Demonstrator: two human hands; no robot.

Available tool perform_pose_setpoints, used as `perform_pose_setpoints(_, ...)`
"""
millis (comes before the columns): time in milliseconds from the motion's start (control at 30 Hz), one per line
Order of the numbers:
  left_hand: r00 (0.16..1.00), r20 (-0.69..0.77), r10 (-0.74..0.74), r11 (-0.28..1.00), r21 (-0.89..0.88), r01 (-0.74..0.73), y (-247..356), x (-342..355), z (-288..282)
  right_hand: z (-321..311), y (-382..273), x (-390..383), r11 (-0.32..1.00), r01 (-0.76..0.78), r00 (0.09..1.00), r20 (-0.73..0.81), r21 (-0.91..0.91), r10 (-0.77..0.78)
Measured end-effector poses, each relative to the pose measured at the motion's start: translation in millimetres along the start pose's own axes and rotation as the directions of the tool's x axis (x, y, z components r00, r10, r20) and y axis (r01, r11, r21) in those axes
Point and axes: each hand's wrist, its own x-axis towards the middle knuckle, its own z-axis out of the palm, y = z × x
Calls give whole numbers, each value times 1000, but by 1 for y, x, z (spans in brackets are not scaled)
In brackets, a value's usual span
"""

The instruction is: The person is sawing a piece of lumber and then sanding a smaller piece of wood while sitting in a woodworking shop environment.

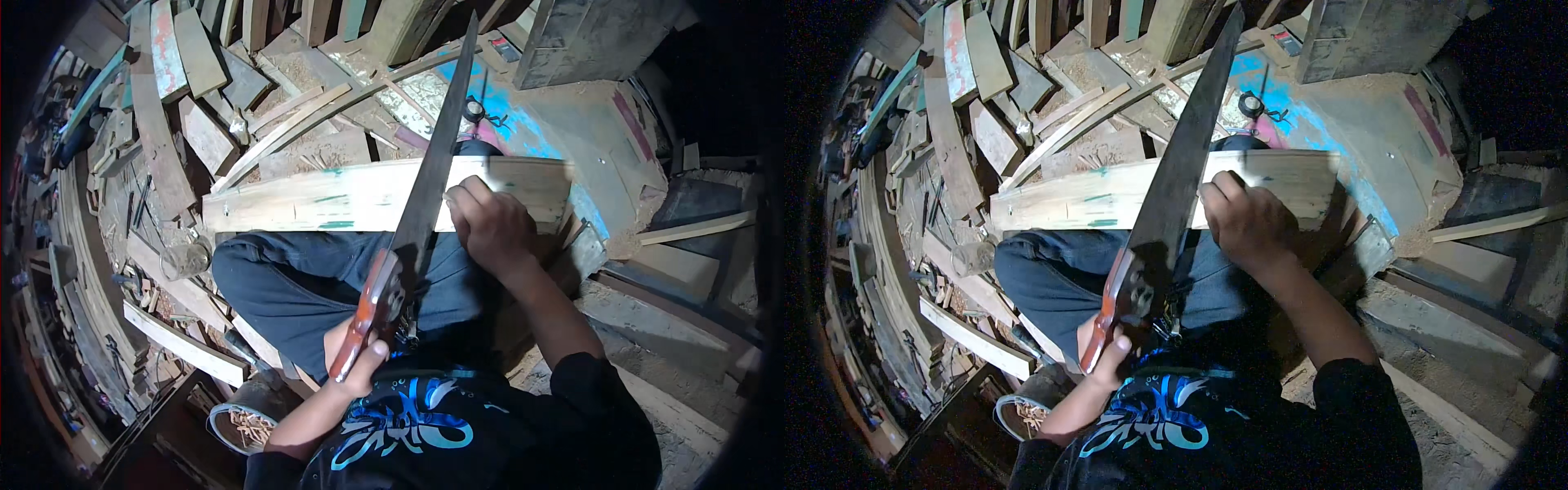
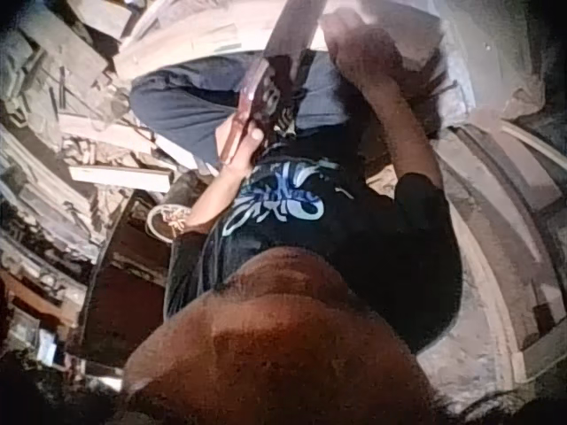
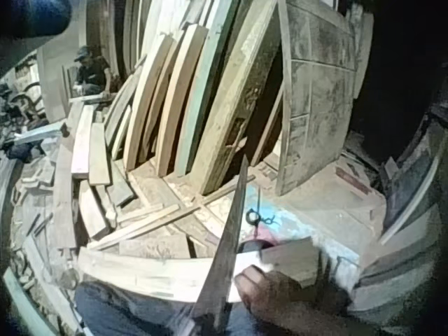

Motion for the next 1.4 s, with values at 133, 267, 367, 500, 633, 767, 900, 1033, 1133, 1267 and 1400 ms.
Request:
perform_pose_setpoints(133, 998, 11, 70, 997, -21, -69, 1, 38, 10, 1, 1, 1, 1000, -4, 1000, -22, 11, 4)
perform_pose_setpoints(267, 999, -22, -39, 989, -145, 35, -1, 21, 11, 3, 0, 0, 1000, -24, 999, -38, 17, 25)
perform_pose_setpoints(367, 1000, -13, 14, 1000, -21, -14, -3, -1, 1, 4, 1, 1, 1000, 3, 999, -41, 8, -3)
perform_pose_setpoints(500, 999, 34, 3, 993, -118, 1, -4, 23, 5, 4, 1, -2, 1000, 25, 998, -63, 19, -24)
perform_pose_setpoints(633, 987, 8, 164, 987, -3, -164, -1, 41, 17, 5, 2, -3, 1000, -18, 999, -50, 5, 18)
perform_pose_setpoints(767, 998, -25, -64, 982, -177, 59, 1, 4, 7, 7, 2, 3, 1000, -4, 999, -51, -6, 4)
perform_pose_setpoints(900, 999, 6, 42, 999, -18, -42, -6, 16, 7, 4, 2, -3, 999, 3, 998, -55, -36, -5)
perform_pose_setpoints(1033, 991, -4, 132, 979, -158, -131, 3, 54, 16, 7, 2, 1, 998, 20, 987, -163, 58, -10)
perform_pose_setpoints(1133, 995, -68, 79, 988, -125, -87, 6, 35, 2, 9, 3, 0, 999, 23, 987, -162, 47, -15)
perform_pose_setpoints(1267, 953, -237, 188, 982, 12, -191, 14, 3, -17, 0, -4, 1, 999, -27, 985, -169, 26, 31)
perform_pose_setpoints(1400, 933, -316, 171, 978, -57, -199, 13, -3, -21, -2, -3, 3, 997, -53, 988, -140, 62, 61)
